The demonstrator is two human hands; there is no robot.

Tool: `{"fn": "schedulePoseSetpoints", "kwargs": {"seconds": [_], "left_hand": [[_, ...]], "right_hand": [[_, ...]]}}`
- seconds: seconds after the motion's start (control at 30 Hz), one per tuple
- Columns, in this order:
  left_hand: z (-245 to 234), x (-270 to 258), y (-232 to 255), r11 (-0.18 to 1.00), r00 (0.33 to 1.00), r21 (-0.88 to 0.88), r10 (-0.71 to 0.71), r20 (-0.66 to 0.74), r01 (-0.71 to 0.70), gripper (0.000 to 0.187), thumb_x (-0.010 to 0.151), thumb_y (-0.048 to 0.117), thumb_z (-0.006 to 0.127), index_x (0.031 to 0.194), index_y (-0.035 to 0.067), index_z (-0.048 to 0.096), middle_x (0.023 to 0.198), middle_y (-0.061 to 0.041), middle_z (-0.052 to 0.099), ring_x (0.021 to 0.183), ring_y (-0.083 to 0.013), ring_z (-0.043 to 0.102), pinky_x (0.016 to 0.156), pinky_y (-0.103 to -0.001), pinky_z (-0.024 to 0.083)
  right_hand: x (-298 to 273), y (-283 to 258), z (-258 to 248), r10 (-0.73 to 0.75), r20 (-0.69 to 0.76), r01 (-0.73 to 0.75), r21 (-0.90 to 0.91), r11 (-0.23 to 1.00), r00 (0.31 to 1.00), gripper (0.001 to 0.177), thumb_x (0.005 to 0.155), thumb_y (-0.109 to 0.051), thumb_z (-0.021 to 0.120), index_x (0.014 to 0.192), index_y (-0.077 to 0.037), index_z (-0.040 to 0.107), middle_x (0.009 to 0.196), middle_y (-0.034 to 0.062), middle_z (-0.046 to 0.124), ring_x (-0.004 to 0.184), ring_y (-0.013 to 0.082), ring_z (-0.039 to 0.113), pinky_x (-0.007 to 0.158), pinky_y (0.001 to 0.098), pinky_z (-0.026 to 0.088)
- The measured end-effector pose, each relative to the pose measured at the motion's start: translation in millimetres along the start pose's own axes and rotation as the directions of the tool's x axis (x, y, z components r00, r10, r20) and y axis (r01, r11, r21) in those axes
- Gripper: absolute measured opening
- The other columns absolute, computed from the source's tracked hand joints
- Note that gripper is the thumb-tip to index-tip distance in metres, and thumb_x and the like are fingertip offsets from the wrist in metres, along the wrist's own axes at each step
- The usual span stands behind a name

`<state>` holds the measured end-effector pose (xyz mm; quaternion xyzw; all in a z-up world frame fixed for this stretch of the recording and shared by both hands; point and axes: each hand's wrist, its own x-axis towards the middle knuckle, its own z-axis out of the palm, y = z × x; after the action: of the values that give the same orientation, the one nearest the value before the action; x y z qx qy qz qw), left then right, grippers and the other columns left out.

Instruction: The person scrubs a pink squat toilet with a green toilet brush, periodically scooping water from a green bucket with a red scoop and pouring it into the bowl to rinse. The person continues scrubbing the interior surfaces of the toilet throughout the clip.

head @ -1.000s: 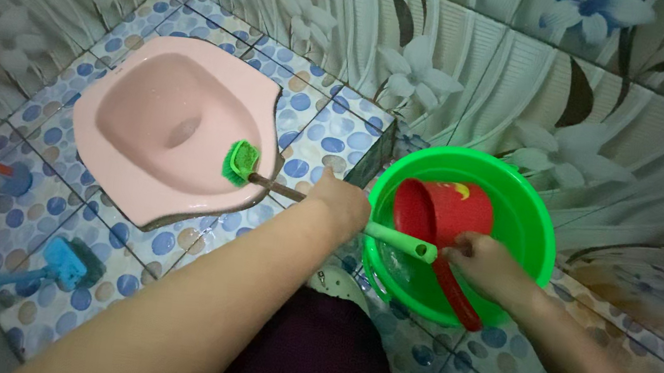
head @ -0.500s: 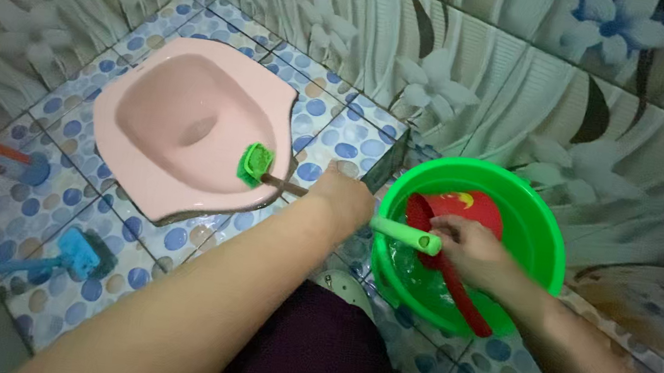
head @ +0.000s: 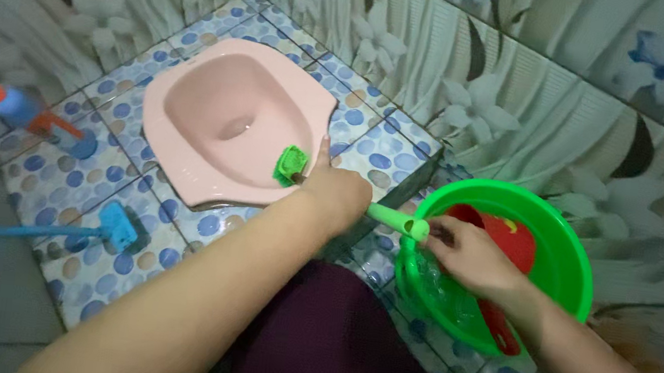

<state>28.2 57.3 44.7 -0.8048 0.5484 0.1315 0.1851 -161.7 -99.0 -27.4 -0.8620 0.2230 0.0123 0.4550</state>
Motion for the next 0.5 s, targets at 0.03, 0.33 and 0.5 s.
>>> {"fn": "schedulePoseSetpoints", "kwargs": {"seconds": [0.03,0.33,0.5], "left_hand": [[0.6,-4.0,-3.9,1.0,0.999,-0.018,-0.014,-0.035,0.013,0.028,0.096,0.016,0.053,0.111,0.01,0.076,0.118,-0.013,0.074,0.116,-0.0318,0.068,0.118,-0.078,0.006],[-4.3,-38.9,-47.3,0.954,0.978,-0.271,-0.168,-0.121,0.131,0.03,0.09,0.035,0.068,0.108,0.013,0.076,0.11,-0.015,0.073,0.111,-0.0374,0.068,0.12,-0.072,0.014],[-3.6,-56.5,-69.0,0.897,0.953,-0.401,-0.264,-0.146,0.187,0.027,0.088,0.034,0.069,0.105,0.014,0.076,0.104,-0.015,0.075,0.107,-0.0361,0.069,0.119,-0.071,0.02]], "right_hand": [[1.1,-5.4,1.2,-0.036,-0.006,0.036,-0.008,0.999,0.999,0.047,0.09,-0.03,0.065,0.128,-0.002,0.066,0.115,0.0158,0.076,0.104,0.0247,0.075,0.091,0.0378,0.056],[34.8,-58.6,5.3,-0.159,0.077,0.173,-0.243,0.955,0.984,0.048,0.092,-0.034,0.066,0.13,-0.005,0.066,0.114,0.0182,0.076,0.106,0.0291,0.073,0.094,0.0401,0.055],[63.0,-85.2,17.7,-0.269,0.108,0.286,-0.212,0.934,0.957,0.051,0.089,-0.035,0.067,0.128,-0.003,0.065,0.119,0.0179,0.074,0.108,0.0301,0.074,0.094,0.0411,0.056]]}}
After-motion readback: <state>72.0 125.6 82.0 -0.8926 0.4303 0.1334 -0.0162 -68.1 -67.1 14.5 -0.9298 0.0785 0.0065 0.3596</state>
